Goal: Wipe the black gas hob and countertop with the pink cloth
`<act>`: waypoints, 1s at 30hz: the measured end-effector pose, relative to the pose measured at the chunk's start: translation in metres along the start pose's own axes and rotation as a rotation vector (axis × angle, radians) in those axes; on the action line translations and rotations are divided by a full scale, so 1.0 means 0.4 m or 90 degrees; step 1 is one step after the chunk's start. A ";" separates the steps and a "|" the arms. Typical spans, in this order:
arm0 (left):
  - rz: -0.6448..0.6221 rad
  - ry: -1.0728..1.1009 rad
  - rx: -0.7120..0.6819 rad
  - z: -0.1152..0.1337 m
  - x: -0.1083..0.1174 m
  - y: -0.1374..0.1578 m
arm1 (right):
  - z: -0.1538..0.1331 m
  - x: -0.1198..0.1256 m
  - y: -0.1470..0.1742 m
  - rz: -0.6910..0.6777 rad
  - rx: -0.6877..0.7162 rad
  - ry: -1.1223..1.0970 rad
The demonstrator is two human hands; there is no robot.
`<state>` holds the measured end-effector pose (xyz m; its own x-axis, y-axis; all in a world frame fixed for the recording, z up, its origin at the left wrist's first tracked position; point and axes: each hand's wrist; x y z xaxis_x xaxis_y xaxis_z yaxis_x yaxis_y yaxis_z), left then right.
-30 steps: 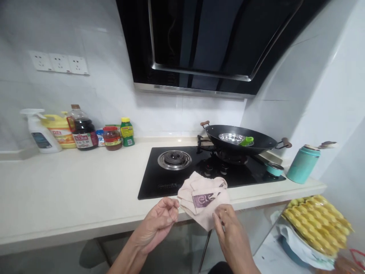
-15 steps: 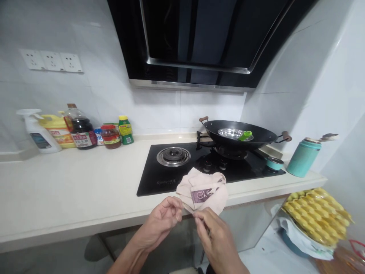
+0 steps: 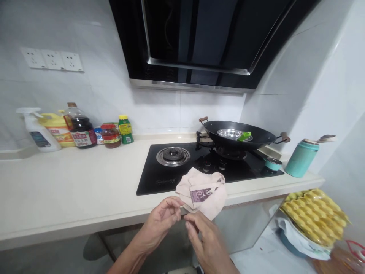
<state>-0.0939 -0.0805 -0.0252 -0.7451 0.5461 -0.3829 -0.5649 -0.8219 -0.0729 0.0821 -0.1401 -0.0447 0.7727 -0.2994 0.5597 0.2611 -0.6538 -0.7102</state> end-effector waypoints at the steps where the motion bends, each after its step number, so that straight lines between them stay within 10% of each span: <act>1: -0.009 0.025 0.011 0.001 0.002 0.002 | -0.002 -0.001 -0.001 -0.004 -0.001 -0.005; 11: -0.022 0.107 0.054 0.004 0.023 0.013 | -0.005 0.013 -0.009 -0.011 0.021 0.052; 17: 0.143 -0.232 -0.081 0.078 0.104 -0.001 | 0.082 0.059 -0.119 -0.008 -0.032 0.297; 22: 0.291 -0.533 -0.209 0.140 0.199 -0.017 | 0.145 -0.031 -0.232 -0.165 -0.173 0.275; 30: 0.353 -0.793 -0.250 0.122 0.338 -0.025 | 0.117 -0.103 -0.275 -0.229 0.029 0.166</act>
Point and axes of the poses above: each hand's wrist, its own y-axis away from the middle knuckle, its own x-axis out of the back of the hand, z = x × y, and after that the axes turned 13 degrees about x, right-handed
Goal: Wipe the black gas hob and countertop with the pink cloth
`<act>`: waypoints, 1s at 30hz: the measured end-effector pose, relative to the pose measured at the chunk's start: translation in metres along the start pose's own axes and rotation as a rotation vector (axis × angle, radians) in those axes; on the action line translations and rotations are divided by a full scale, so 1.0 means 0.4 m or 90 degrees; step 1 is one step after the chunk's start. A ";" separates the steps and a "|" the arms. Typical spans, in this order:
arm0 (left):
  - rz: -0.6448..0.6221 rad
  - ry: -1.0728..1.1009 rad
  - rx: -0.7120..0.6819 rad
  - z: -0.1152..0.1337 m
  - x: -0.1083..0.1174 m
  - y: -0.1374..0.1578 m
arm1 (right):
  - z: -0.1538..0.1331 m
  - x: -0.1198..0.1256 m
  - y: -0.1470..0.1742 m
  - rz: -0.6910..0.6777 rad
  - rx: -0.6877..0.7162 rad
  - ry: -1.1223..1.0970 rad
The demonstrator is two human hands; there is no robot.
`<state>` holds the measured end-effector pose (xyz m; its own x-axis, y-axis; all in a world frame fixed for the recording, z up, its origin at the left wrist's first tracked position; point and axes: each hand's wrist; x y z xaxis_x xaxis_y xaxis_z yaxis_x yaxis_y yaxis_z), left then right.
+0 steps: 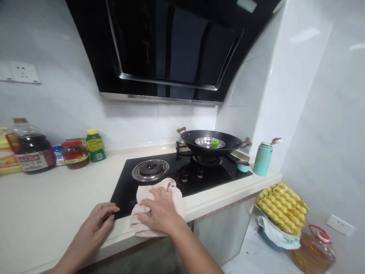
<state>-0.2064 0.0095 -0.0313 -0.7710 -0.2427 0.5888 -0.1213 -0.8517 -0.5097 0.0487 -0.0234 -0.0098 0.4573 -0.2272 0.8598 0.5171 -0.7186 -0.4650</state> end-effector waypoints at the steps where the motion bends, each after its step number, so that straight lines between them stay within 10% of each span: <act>1: -0.005 -0.013 0.009 -0.006 0.001 0.003 | 0.012 0.008 0.012 0.016 -0.004 0.009; 14: -0.011 -0.078 0.000 -0.007 -0.014 0.013 | 0.282 0.166 0.303 0.170 -0.291 0.183; 22: -0.007 -0.083 -0.025 0.005 -0.014 0.020 | 0.516 0.297 0.240 0.134 -0.475 0.296; 30: 0.017 -0.086 -0.065 0.004 -0.013 0.026 | 0.574 0.250 0.189 -0.016 -0.450 0.370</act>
Point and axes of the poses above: each hand's wrist, its own y-axis away from the middle knuckle, its own x-axis out of the back of the hand, z = x × y, and after that the axes turned 13 degrees about x, right-handed
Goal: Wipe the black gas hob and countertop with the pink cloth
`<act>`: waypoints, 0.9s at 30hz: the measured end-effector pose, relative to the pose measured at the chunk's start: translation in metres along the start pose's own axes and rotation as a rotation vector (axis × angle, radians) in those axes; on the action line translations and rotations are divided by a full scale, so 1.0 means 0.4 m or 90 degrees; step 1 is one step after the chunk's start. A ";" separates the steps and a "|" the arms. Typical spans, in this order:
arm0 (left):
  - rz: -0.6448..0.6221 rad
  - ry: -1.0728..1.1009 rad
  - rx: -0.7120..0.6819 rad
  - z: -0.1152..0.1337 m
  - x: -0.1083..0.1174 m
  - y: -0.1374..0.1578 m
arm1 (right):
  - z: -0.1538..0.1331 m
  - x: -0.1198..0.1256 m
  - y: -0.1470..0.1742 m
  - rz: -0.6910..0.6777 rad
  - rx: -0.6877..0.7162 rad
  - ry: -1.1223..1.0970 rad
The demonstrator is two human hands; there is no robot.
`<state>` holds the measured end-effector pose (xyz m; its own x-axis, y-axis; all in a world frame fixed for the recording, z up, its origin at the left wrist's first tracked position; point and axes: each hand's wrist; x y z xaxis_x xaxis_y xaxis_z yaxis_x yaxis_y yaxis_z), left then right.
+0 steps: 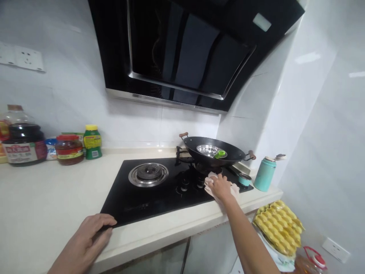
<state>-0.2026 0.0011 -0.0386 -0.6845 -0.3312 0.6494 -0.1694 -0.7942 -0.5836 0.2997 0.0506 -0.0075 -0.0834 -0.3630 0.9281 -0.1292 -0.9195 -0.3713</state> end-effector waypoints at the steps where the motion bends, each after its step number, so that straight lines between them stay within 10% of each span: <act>1: 0.000 -0.005 -0.010 -0.001 -0.001 0.000 | -0.009 -0.002 0.006 -0.006 0.022 0.006; 9: -0.071 -0.040 -0.021 0.012 -0.004 0.004 | -0.115 0.045 0.130 -0.013 0.163 0.022; 16: -0.168 -0.061 0.008 0.045 0.006 -0.029 | -0.375 0.110 0.199 0.021 0.426 -0.136; 22: -0.248 0.003 0.045 0.068 0.017 -0.112 | -0.564 0.084 0.078 -0.019 0.453 -0.207; 27: -0.215 0.033 0.044 0.049 0.019 -0.200 | -0.576 0.051 -0.069 -0.071 0.366 -0.187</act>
<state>-0.1804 0.0523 0.0224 -0.6334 -0.0186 0.7736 -0.3456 -0.8877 -0.3043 0.0739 0.1034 0.0148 0.1841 -0.2117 0.9598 0.4336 -0.8589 -0.2726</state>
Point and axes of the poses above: each hand's wrist, its own y-axis away from the middle knuckle, its own x-axis out of the back of the hand, z = x × y, and after that the axes turned 13 degrees about x, right-handed
